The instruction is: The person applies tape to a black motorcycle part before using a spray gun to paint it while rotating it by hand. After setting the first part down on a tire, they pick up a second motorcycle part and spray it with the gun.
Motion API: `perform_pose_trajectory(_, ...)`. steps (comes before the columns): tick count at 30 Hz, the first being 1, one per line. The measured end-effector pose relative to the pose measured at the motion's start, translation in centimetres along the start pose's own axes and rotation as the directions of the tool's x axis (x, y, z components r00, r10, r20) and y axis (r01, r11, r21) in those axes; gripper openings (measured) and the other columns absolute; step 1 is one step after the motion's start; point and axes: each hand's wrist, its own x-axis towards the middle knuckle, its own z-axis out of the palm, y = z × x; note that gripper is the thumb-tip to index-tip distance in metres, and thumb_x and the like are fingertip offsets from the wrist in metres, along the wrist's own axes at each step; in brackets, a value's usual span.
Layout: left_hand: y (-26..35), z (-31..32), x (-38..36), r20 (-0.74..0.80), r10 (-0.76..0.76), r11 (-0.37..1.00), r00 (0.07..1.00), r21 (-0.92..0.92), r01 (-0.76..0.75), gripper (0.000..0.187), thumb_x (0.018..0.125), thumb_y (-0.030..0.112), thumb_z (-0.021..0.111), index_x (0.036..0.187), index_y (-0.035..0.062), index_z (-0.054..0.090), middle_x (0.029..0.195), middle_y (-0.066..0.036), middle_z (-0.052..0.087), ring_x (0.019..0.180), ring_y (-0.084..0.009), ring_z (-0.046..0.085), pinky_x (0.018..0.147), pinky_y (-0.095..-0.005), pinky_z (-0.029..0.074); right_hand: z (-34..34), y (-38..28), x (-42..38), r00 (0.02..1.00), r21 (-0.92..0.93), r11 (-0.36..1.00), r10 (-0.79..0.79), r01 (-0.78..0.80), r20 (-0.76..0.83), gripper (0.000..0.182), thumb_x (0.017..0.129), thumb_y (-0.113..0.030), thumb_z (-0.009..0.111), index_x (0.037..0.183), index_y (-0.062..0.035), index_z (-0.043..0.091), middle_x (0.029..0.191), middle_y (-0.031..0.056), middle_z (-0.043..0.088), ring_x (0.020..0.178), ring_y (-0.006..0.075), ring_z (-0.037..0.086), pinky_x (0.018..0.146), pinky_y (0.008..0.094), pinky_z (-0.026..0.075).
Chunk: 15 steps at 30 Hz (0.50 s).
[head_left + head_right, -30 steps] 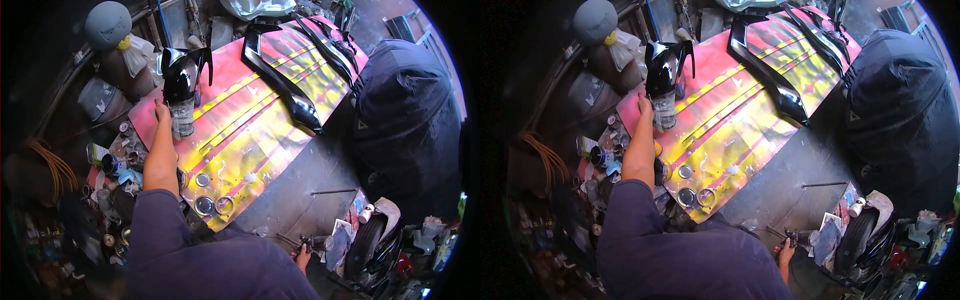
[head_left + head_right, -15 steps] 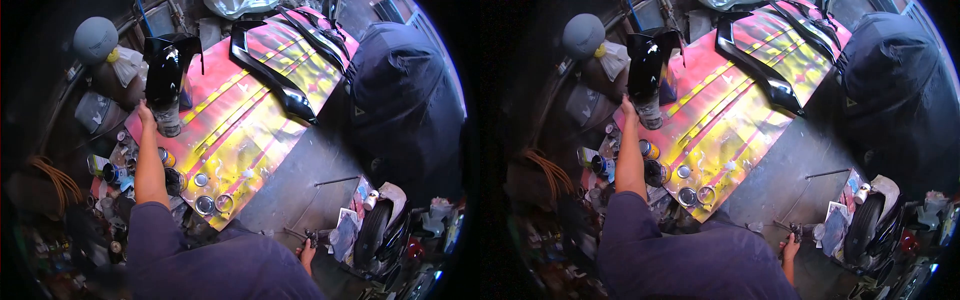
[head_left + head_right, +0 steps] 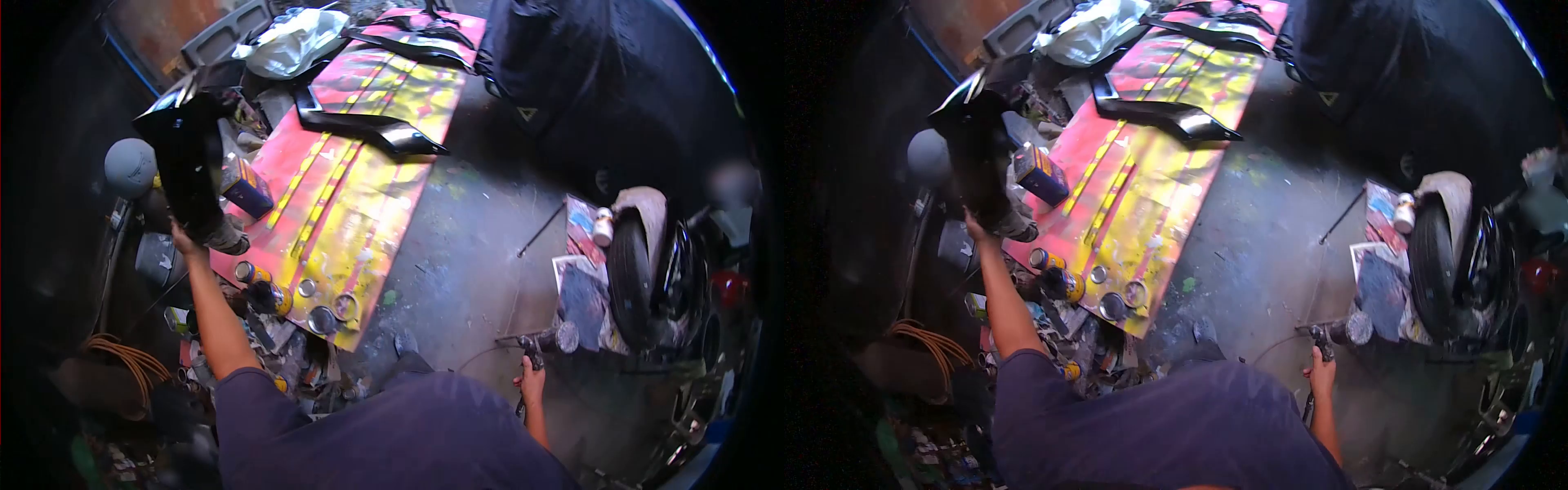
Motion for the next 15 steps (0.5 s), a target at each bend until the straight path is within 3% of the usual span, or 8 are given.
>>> perform_pose_trajectory(4, 4.0, 6.5, -12.3, 0.153, 0.016, 0.999, 0.988, -0.034, -0.011, 0.047, 0.105, 0.034, 0.038, 0.138, 0.0050, 0.054, 0.130, -0.015, 0.062, 0.115, -0.0335, 0.063, 0.100, -0.0468, 0.051, -8.3, 0.4, -3.8, 0.996, -0.048, 0.996, -0.069, 0.072, 0.060, 0.038, 0.094, -0.035, 0.065, 0.101, 0.0015, 0.063, 0.081, 0.0057, 0.063, 0.044, 0.0128, 0.054, 0.041, 0.0278, 0.044)
perform_pose_trajectory(7, 4.5, 7.8, -21.5, 0.209, -0.124, 0.990, 0.970, -0.033, 0.134, 0.045, 0.104, 0.031, 0.040, 0.138, 0.0046, 0.054, 0.130, -0.015, 0.063, 0.114, -0.0331, 0.063, 0.100, -0.0461, 0.051, -14.9, 0.7, -6.4, 0.989, -0.131, 0.988, -0.057, 0.075, 0.137, 0.032, 0.094, -0.033, 0.064, 0.098, -0.0011, 0.064, 0.082, 0.0059, 0.065, 0.043, 0.0117, 0.053, 0.042, 0.0286, 0.043)
perform_pose_trajectory(8, 4.7, 9.2, -26.3, 0.199, -0.142, 0.989, 0.970, 0.076, 0.129, 0.043, 0.104, 0.029, 0.041, 0.137, 0.0039, 0.054, 0.129, -0.014, 0.063, 0.112, -0.0322, 0.064, 0.098, -0.0459, 0.052, -17.1, 1.1, -7.1, 0.986, -0.180, 0.983, -0.011, 0.041, 0.167, 0.031, 0.094, -0.033, 0.064, 0.097, -0.0019, 0.064, 0.081, 0.0052, 0.065, 0.043, 0.0113, 0.052, 0.042, 0.0285, 0.042)
perform_pose_trajectory(11, 3.9, 9.2, -36.7, 0.374, -0.341, 0.939, 0.862, 0.096, 0.330, 0.043, 0.104, 0.030, 0.042, 0.136, 0.0034, 0.055, 0.130, -0.014, 0.063, 0.112, -0.0304, 0.064, 0.098, -0.0440, 0.052, -22.1, 1.1, -10.1, 0.973, -0.110, 0.994, 0.021, 0.004, 0.229, 0.036, 0.093, -0.035, 0.067, 0.106, -0.0020, 0.062, 0.078, 0.0023, 0.061, 0.047, 0.0098, 0.051, 0.044, 0.0271, 0.042)
perform_pose_trajectory(13, 5.3, 15.0, -47.5, 0.031, -0.388, 0.889, 0.921, 0.277, 0.365, 0.044, 0.105, 0.033, 0.041, 0.134, 0.0031, 0.056, 0.129, -0.014, 0.063, 0.113, -0.0280, 0.063, 0.100, -0.0416, 0.050, -24.8, 1.8, -11.5, 0.968, -0.071, 0.997, 0.040, -0.023, 0.247, 0.035, 0.093, -0.033, 0.066, 0.108, -0.0021, 0.062, 0.079, 0.0018, 0.063, 0.047, 0.0090, 0.050, 0.044, 0.0265, 0.041)
perform_pose_trajectory(14, 5.3, 13.3, -49.1, -0.100, -0.410, 0.823, 0.906, 0.387, 0.415, 0.048, 0.106, 0.038, 0.040, 0.135, 0.0019, 0.056, 0.129, -0.014, 0.063, 0.116, -0.0264, 0.062, 0.103, -0.0398, 0.048, -25.8, 2.4, -12.3, 0.966, -0.063, 0.997, 0.054, -0.039, 0.254, 0.034, 0.094, -0.033, 0.066, 0.108, -0.0022, 0.062, 0.080, 0.0018, 0.063, 0.047, 0.0087, 0.050, 0.044, 0.0266, 0.041)
perform_pose_trajectory(15, 5.3, 12.7, -51.6, -0.117, -0.451, 0.767, 0.885, 0.455, 0.452, 0.050, 0.106, 0.039, 0.041, 0.135, 0.0011, 0.055, 0.129, -0.014, 0.062, 0.118, -0.0262, 0.061, 0.104, -0.0394, 0.046, -26.7, 3.1, -13.1, 0.963, -0.053, 0.997, 0.060, -0.048, 0.263, 0.034, 0.094, -0.032, 0.066, 0.109, -0.0023, 0.062, 0.080, 0.0017, 0.064, 0.047, 0.0084, 0.049, 0.044, 0.0266, 0.042)
